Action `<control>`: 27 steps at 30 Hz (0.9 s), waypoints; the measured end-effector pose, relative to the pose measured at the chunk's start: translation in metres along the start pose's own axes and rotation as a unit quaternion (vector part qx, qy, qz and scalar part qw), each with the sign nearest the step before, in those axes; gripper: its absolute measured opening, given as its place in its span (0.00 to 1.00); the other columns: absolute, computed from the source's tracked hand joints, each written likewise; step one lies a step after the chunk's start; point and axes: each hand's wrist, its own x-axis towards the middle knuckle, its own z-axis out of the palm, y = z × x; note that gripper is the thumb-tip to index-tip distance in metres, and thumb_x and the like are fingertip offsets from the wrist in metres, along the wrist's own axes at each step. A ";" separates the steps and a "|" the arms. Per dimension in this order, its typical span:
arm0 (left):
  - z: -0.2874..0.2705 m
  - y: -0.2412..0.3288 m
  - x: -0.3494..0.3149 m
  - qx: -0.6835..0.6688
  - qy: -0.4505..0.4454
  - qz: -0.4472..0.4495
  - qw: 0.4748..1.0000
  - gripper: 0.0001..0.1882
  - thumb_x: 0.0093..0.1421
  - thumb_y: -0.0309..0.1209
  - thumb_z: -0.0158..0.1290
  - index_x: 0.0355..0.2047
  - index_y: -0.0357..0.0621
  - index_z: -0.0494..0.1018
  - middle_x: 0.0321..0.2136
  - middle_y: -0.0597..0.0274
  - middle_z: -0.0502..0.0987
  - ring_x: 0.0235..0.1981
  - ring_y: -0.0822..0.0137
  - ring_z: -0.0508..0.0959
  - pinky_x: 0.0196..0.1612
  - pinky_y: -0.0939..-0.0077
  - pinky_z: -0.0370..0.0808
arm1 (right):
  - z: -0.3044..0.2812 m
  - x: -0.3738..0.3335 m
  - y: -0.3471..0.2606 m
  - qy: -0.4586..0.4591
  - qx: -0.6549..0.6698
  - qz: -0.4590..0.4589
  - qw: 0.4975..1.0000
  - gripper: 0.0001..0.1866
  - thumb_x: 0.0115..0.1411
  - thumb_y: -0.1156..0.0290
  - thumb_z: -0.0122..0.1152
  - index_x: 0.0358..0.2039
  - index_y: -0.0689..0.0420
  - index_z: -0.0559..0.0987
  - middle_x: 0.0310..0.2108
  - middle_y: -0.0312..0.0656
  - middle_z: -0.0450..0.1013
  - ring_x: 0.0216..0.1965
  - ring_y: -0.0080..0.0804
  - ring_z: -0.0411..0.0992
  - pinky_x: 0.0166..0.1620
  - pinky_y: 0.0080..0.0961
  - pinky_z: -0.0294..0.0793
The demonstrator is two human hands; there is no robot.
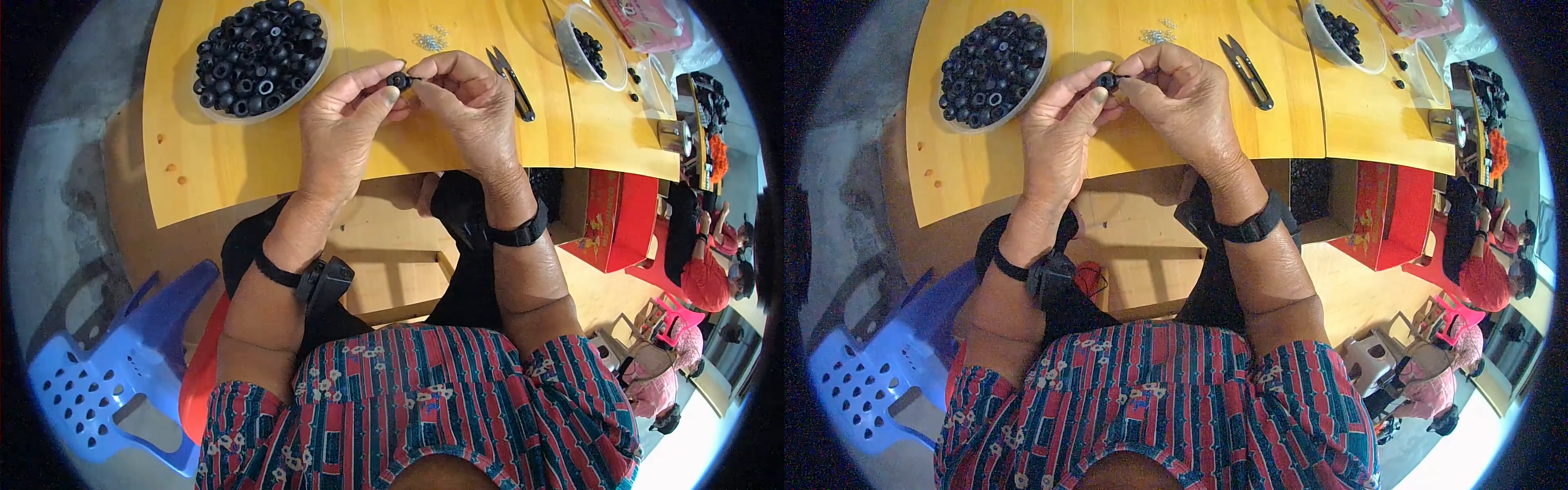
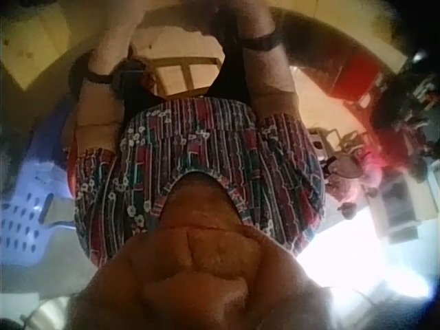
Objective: The person assembles small black rubber rings with small silver metal inserts by hand, taking components from a plastic bowl and a plastic bag.
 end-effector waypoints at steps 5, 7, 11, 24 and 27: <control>-0.003 0.001 0.000 0.005 0.000 0.000 1.000 0.14 0.57 0.21 0.49 0.45 0.31 0.69 0.35 0.59 0.74 0.33 0.74 0.75 0.40 0.79 0.77 | 0.000 0.001 0.001 0.012 -0.020 0.025 0.999 0.04 0.54 0.81 0.55 0.31 0.66 0.73 0.28 0.38 0.74 0.29 0.22 0.74 0.35 0.16 0.74; -0.003 0.001 0.001 -0.040 -0.006 -0.029 0.999 0.14 0.58 0.22 0.49 0.45 0.32 0.69 0.35 0.60 0.73 0.32 0.75 0.75 0.39 0.80 0.76 | -0.005 0.001 0.006 0.004 0.022 0.036 0.999 0.04 0.54 0.81 0.55 0.32 0.65 0.73 0.28 0.39 0.74 0.29 0.22 0.74 0.35 0.17 0.74; -0.007 0.002 0.001 -0.043 -0.023 -0.039 0.998 0.15 0.58 0.24 0.50 0.46 0.34 0.69 0.35 0.62 0.73 0.32 0.75 0.75 0.39 0.81 0.76 | -0.007 0.003 0.010 -0.013 0.102 0.038 0.994 0.05 0.54 0.79 0.56 0.32 0.65 0.74 0.28 0.40 0.74 0.29 0.23 0.74 0.35 0.18 0.74; -0.007 0.007 0.000 -0.061 -0.031 -0.050 0.996 0.15 0.58 0.25 0.50 0.47 0.35 0.68 0.34 0.64 0.73 0.33 0.76 0.74 0.40 0.80 0.75 | -0.007 0.003 0.006 -0.022 0.077 0.039 0.996 0.05 0.53 0.79 0.57 0.32 0.64 0.75 0.28 0.38 0.74 0.29 0.23 0.73 0.36 0.18 0.74; -0.009 0.005 0.000 -0.059 -0.032 -0.051 0.996 0.15 0.58 0.25 0.50 0.47 0.35 0.68 0.34 0.64 0.73 0.33 0.76 0.74 0.40 0.80 0.75 | -0.007 0.003 0.008 -0.023 0.086 0.042 0.995 0.05 0.53 0.79 0.57 0.32 0.64 0.75 0.28 0.38 0.74 0.29 0.23 0.73 0.35 0.17 0.74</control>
